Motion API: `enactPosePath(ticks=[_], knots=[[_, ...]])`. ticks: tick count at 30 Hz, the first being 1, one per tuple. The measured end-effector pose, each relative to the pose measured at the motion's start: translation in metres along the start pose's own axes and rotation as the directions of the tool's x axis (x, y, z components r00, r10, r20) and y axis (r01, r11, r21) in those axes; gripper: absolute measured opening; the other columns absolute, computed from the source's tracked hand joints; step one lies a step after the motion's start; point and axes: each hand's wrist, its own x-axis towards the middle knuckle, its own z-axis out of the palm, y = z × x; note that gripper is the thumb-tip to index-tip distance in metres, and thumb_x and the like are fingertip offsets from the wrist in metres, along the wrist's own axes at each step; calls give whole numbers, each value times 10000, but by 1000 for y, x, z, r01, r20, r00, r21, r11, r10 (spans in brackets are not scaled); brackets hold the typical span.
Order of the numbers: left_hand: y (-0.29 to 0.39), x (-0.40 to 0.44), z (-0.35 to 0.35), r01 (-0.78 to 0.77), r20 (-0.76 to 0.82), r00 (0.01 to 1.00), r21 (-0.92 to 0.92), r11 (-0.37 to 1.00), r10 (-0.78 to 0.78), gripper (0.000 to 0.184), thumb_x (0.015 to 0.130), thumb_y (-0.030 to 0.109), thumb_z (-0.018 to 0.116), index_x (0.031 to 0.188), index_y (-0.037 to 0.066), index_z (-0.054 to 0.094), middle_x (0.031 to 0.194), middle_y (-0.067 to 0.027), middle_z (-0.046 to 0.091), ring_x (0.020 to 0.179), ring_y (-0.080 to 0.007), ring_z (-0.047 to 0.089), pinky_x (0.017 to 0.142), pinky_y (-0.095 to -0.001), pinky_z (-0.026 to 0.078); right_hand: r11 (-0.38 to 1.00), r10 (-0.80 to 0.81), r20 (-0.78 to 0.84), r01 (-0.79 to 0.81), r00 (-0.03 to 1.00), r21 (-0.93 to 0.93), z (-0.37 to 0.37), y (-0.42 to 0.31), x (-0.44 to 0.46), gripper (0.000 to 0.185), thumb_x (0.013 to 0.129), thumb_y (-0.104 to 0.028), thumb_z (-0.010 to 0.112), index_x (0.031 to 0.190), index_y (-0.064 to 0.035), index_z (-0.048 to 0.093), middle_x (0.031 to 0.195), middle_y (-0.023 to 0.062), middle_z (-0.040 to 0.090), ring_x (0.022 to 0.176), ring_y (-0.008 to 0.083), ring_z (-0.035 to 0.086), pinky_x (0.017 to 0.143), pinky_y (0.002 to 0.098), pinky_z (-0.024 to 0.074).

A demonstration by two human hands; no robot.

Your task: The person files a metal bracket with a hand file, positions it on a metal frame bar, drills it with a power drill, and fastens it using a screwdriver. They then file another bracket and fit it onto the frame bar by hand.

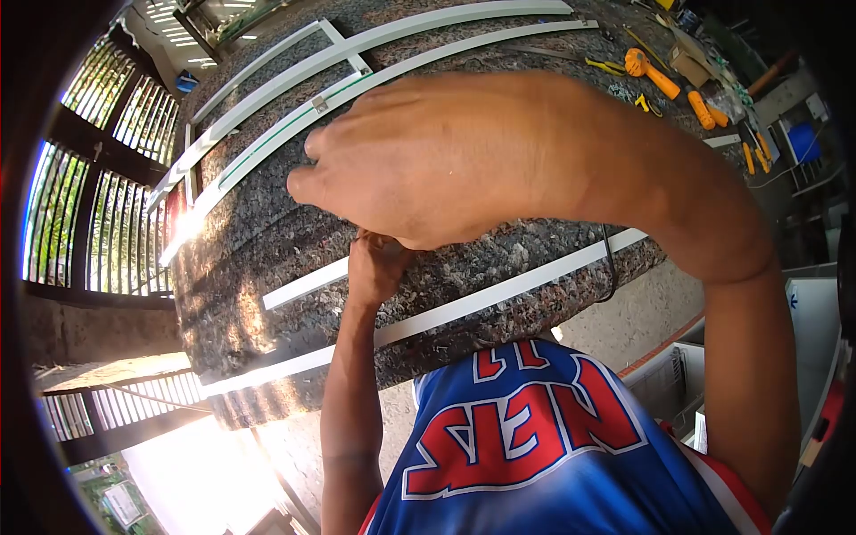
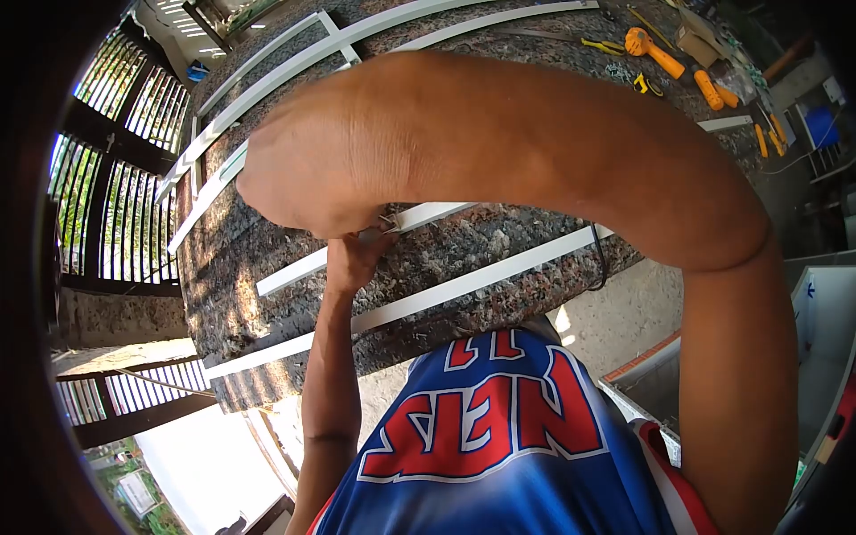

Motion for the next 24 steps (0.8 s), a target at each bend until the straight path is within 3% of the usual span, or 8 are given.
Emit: enactPosePath(ticks=[3,5,8,11,14,17,23,24], knots=[[-20,2,9,-55,-55,997,21,998,56,203,749,101,834,895,11,725,779,-71,727,663,-127,656,649,-295,525,978,87,-38,-93,995,-185,9,-6,12,290,860,-262,684,909,23,709,824,199,715,812,355,722,703,429,583],[-19,3,8,-96,-50,994,51,994,99,197,754,105,834,891,15,725,774,-67,725,654,-112,653,622,-277,521,990,136,16,-136,991,30,2,-4,5,291,859,-261,685,918,24,706,835,203,715,825,345,723,699,410,585],[-9,2,7,-24,-44,999,-24,999,23,194,756,105,835,889,19,723,773,-60,721,666,-109,658,614,-273,521,994,79,63,-84,995,77,0,-3,4,264,855,-227,689,918,29,701,839,205,715,828,336,724,696,396,586],[-6,1,5,72,-18,997,-52,996,-73,198,745,129,818,914,49,752,920,-101,750,812,-250,711,774,-351,537,993,64,2,-64,998,-99,10,-5,6,209,834,-159,692,897,39,697,825,204,712,820,334,727,689,401,588],[-21,0,7,166,58,985,-51,985,-163,227,743,127,817,945,48,750,927,-114,747,824,-235,711,774,-350,537,991,51,-30,-54,998,-121,11,-4,6,181,822,-131,690,881,40,697,815,197,709,820,335,729,684,409,590],[-28,4,10,-150,-68,986,46,988,153,255,762,146,800,988,43,738,945,-140,742,843,-249,713,782,-362,538,999,18,-13,-19,1000,-49,9,1,2,170,818,-127,685,872,34,698,810,188,705,824,336,730,682,415,591],[-8,7,5,-168,-68,985,-242,956,156,273,756,144,788,1001,39,730,1002,-154,731,869,-365,687,802,-395,543,994,-48,-1,47,999,-94,2,-4,-6,190,811,-147,682,869,33,701,812,188,702,827,346,725,694,422,591],[-11,6,6,-112,-39,994,-192,975,106,265,748,141,793,984,37,732,1009,-149,731,879,-363,678,814,-394,539,995,-76,-24,74,997,-60,2,-3,-8,188,815,-146,680,866,33,704,808,187,703,825,347,724,695,422,591]])
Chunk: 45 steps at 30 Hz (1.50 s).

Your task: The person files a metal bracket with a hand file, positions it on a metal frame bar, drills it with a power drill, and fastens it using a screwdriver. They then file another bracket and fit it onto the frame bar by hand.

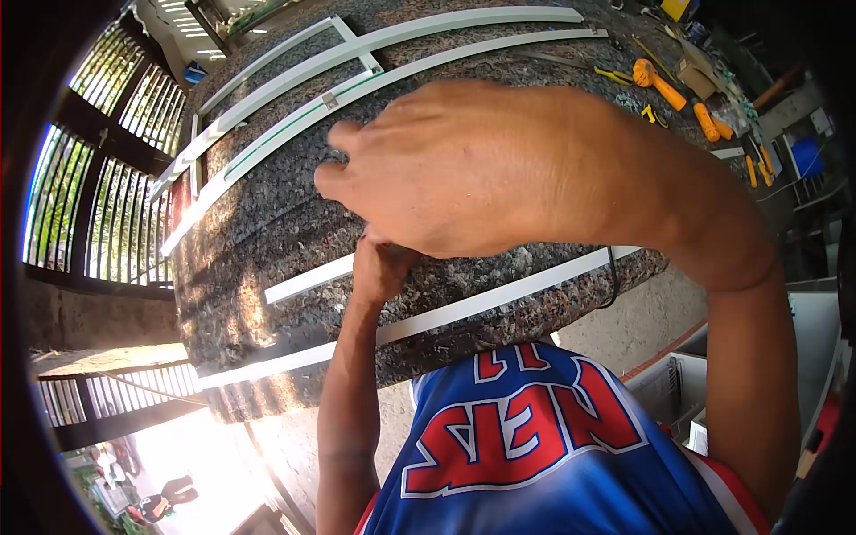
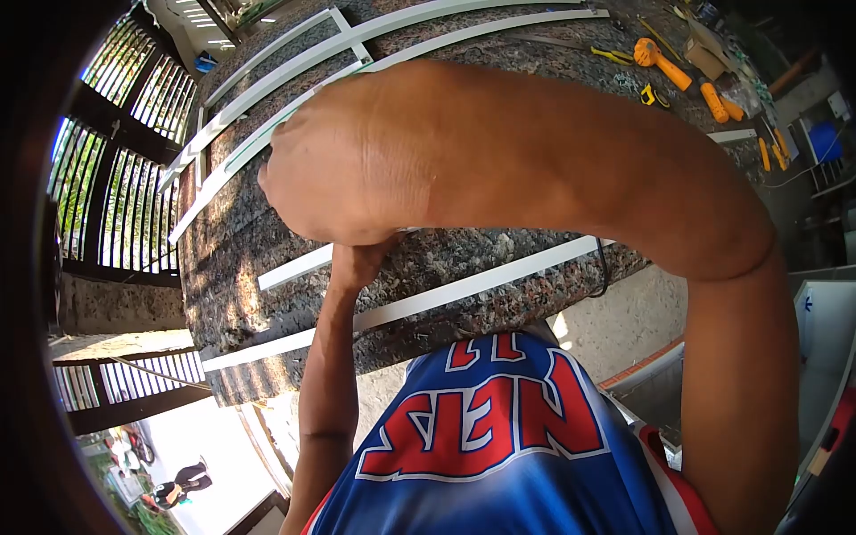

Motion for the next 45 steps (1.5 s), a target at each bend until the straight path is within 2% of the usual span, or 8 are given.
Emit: enactPosePath(ticks=[8,10,15,27,33,36,40,45], knots=[[3,-3,-2,-66,-8,997,284,957,71,201,709,156,815,855,41,740,1032,-115,738,1010,-312,611,934,-380,484,998,57,-72,-57,996,2,14,14,3,194,848,-163,681,815,25,711,777,188,693,800,360,712,703,419,581],[-2,-3,-1,104,18,994,206,973,-110,196,706,151,814,844,42,726,1036,-105,736,995,-318,616,930,-387,480,999,31,-69,-29,997,31,7,10,1,218,854,-192,685,795,15,721,766,189,696,801,367,711,714,427,577],[1,-3,-3,-98,4,995,292,951,102,194,711,147,806,836,31,714,1025,-98,727,963,-318,611,922,-392,471,979,182,97,-190,979,80,-9,-1,11,272,874,-252,683,830,16,705,831,201,700,885,366,701,771,434,561],[4,-3,-5,74,58,994,230,970,-90,150,739,141,776,852,54,728,1025,-96,731,977,-317,629,952,-393,449,983,158,146,-170,977,75,-10,3,4,289,937,-294,632,933,-6,659,921,165,658,928,353,679,808,459,534],[-18,-3,-6,-302,123,953,392,869,275,155,775,192,690,906,114,720,978,-74,698,968,-281,658,985,-450,443,989,112,-93,-120,989,-86,2,2,-1,336,938,-398,610,966,-63,616,876,163,628,869,359,618,784,450,474],[-30,0,4,-348,130,935,530,773,331,209,722,253,700,899,143,719,970,-68,668,946,-267,627,862,-417,461,988,100,120,-113,988,105,-20,-2,13,298,882,-259,693,1074,-47,608,947,155,612,954,379,597,813,461,457],[-17,-6,2,-197,71,979,557,807,190,212,744,285,679,911,155,700,953,-58,659,908,-275,607,867,-408,471,955,296,344,-276,891,-106,-10,0,28,392,746,-40,758,1087,-33,564,1052,144,553,998,378,579,836,451,450],[-40,1,14,-249,68,964,569,784,257,238,737,309,693,924,162,701,944,-56,653,917,-283,596,867,-410,476,990,126,172,-136,977,47,-15,2,22,251,819,-170,731,977,-26,600,993,161,590,960,376,590,829,464,458]])
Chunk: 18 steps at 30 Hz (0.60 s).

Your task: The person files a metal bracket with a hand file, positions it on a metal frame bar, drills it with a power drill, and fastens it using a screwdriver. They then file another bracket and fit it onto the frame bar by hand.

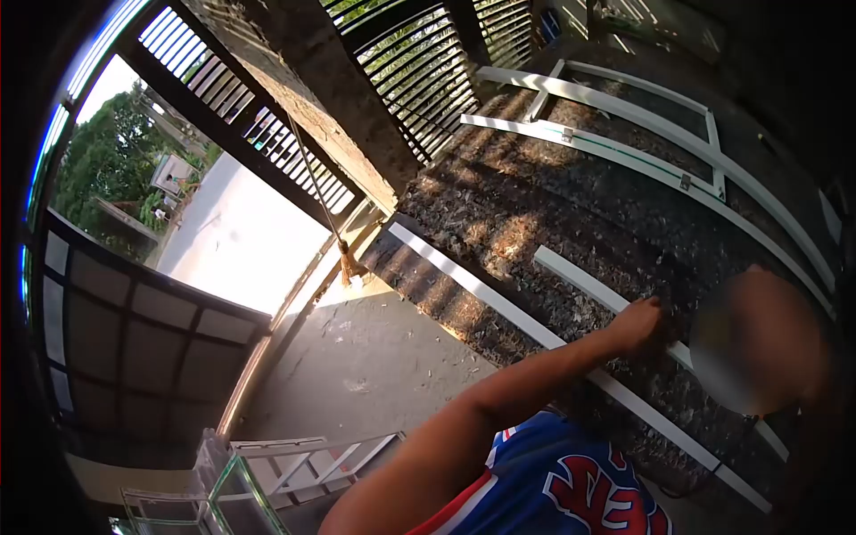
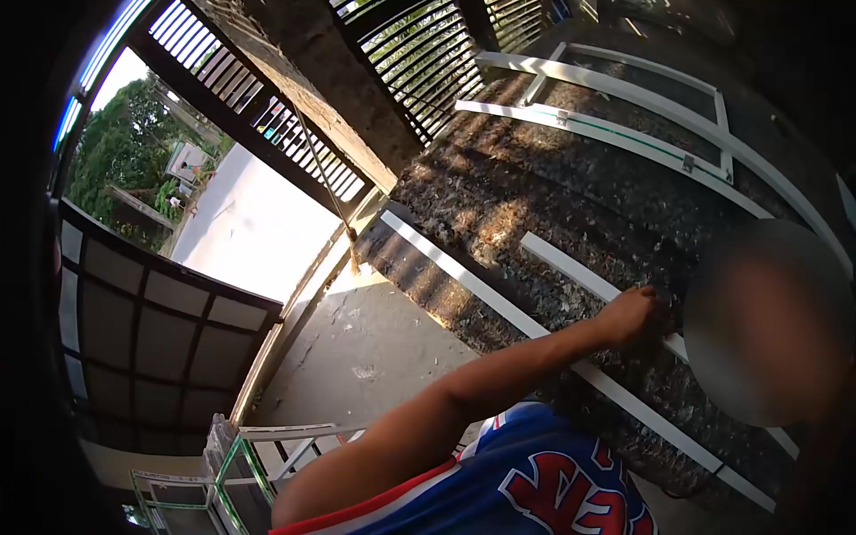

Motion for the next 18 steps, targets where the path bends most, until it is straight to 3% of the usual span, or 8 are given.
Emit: enactPosePath(ticks=[1,5,8,11,12,14,16,18], knots=[[-6,2,8,24,9,1000,-13,1000,-24,244,733,313,698,926,163,700,945,-56,652,926,-283,596,866,-411,476,999,-44,-28,44,999,-14,4,6,0,255,849,-219,717,970,-26,604,977,168,602,956,373,591,834,465,459],[-6,0,12,73,16,997,-78,994,-72,261,725,321,712,942,177,702,955,-58,650,957,-294,594,866,-421,479,959,280,230,-260,932,-116,-12,-12,11,303,874,-255,702,1057,-41,590,1064,149,582,1038,350,572,870,445,462],[-1,1,8,102,22,995,-74,992,-101,254,725,315,719,943,185,707,991,-60,656,971,-305,589,867,-434,483,993,75,63,-80,995,91,-21,-18,1,253,850,-243,725,952,-36,622,1031,140,576,1007,361,584,846,452,472],[0,2,1,122,22,992,-110,986,-120,256,723,302,723,951,184,711,1010,-60,659,982,-309,587,872,-442,485,996,-87,-3,87,996,-6,7,3,2,230,824,-183,747,929,-29,612,1007,135,564,1015,347,584,852,449,472],[2,1,1,126,22,992,-131,983,-124,259,722,297,723,954,183,712,1013,-60,660,985,-310,586,875,-443,485,992,79,26,-76,997,-100,17,1,4,209,820,-155,749,911,-33,605,996,139,559,971,347,596,845,457,478],[4,-1,-1,115,30,993,-103,988,-112,264,720,287,722,962,183,717,1012,-60,660,991,-310,584,879,-443,486,976,162,112,-143,980,-162,12,1,8,190,836,-154,736,898,-34,602,976,144,560,936,350,606,827,458,486],[3,1,-3,108,42,994,-91,990,-105,270,718,282,720,969,182,720,1012,-60,659,997,-311,583,883,-442,487,981,100,102,-81,990,-176,0,-4,11,190,849,-169,727,900,-35,602,963,150,563,910,357,615,812,464,492],[4,2,-5,109,69,992,-103,989,-102,279,717,281,717,977,180,723,1012,-60,659,1001,-310,582,886,-439,488,983,-107,7,107,994,-146,-12,-6,7,209,859,-199,721,916,-36,603,958,156,568,893,369,622,801,472,497]])
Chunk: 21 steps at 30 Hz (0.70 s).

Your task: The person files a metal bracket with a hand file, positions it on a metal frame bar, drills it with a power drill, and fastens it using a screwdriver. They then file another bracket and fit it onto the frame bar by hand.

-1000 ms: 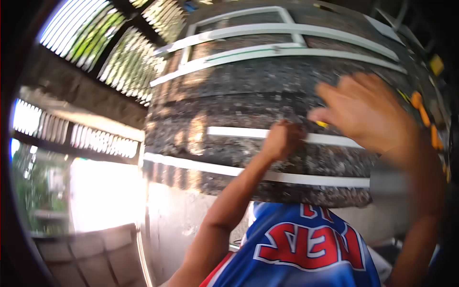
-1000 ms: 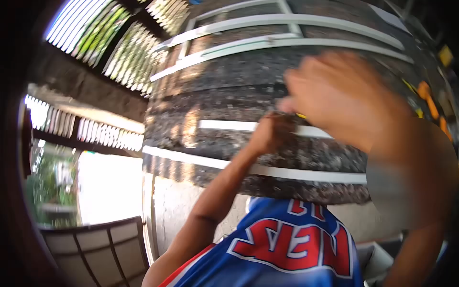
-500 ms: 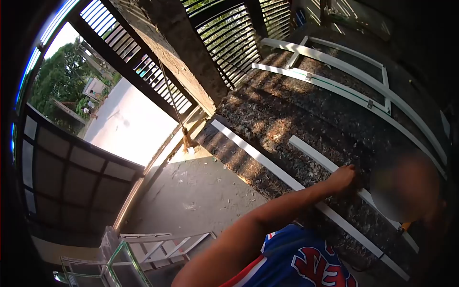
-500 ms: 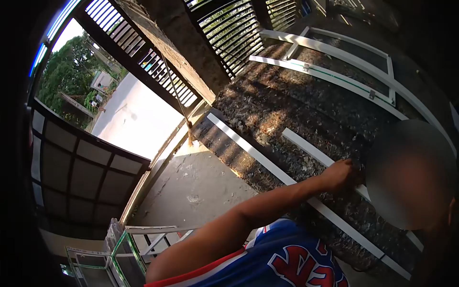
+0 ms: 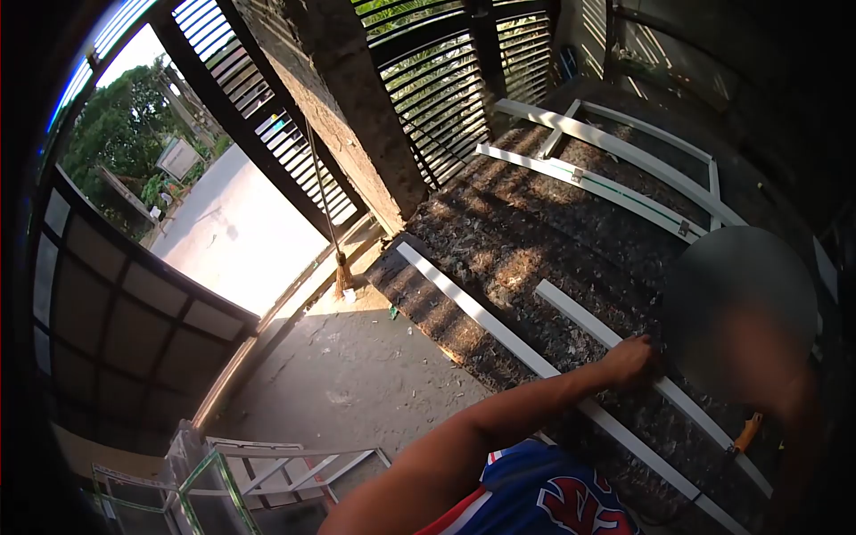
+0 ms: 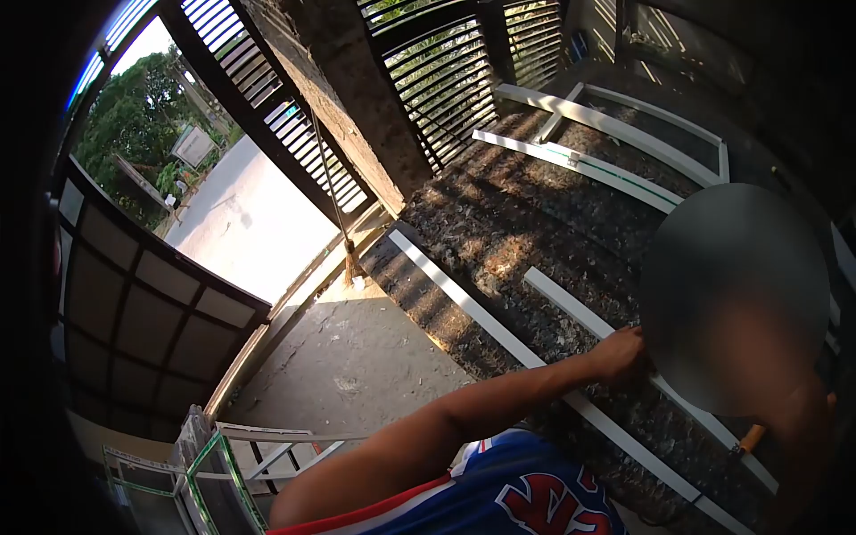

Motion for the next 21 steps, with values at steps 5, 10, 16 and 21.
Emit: enactPosePath(ticks=[5,10,16,21], knots=[[3,-3,-5,31,-4,1000,6,1000,-30,252,731,284,706,946,158,739,991,-77,669,1019,-322,583,905,-445,487,959,279,213,-281,936,-20,8,3,8,223,828,-152,743,962,-44,602,1000,137,560,967,342,611,832,451,497],[-4,-1,9,-22,-85,996,21,1000,24,243,709,302,730,904,155,736,998,-56,668,980,-272,612,902,-416,482,993,-91,42,87,995,76,-3,6,4,190,867,-190,706,950,-34,637,985,145,611,926,344,636,829,451,508],[7,-1,-22,-136,-99,987,-72,988,129,196,688,250,756,838,123,750,946,-64,704,880,-283,670,900,-413,477,993,101,124,-107,987,42,6,0,5,213,908,-203,669,961,3,656,926,135,636,959,310,651,851,427,501],[8,-3,-23,-38,-37,999,-216,976,31,146,684,209,744,807,134,767,928,-53,712,855,-280,665,898,-410,472,996,-15,100,23,995,-82,15,0,6,216,904,-180,660,856,26,702,745,170,669,787,316,698,736,434,551]])
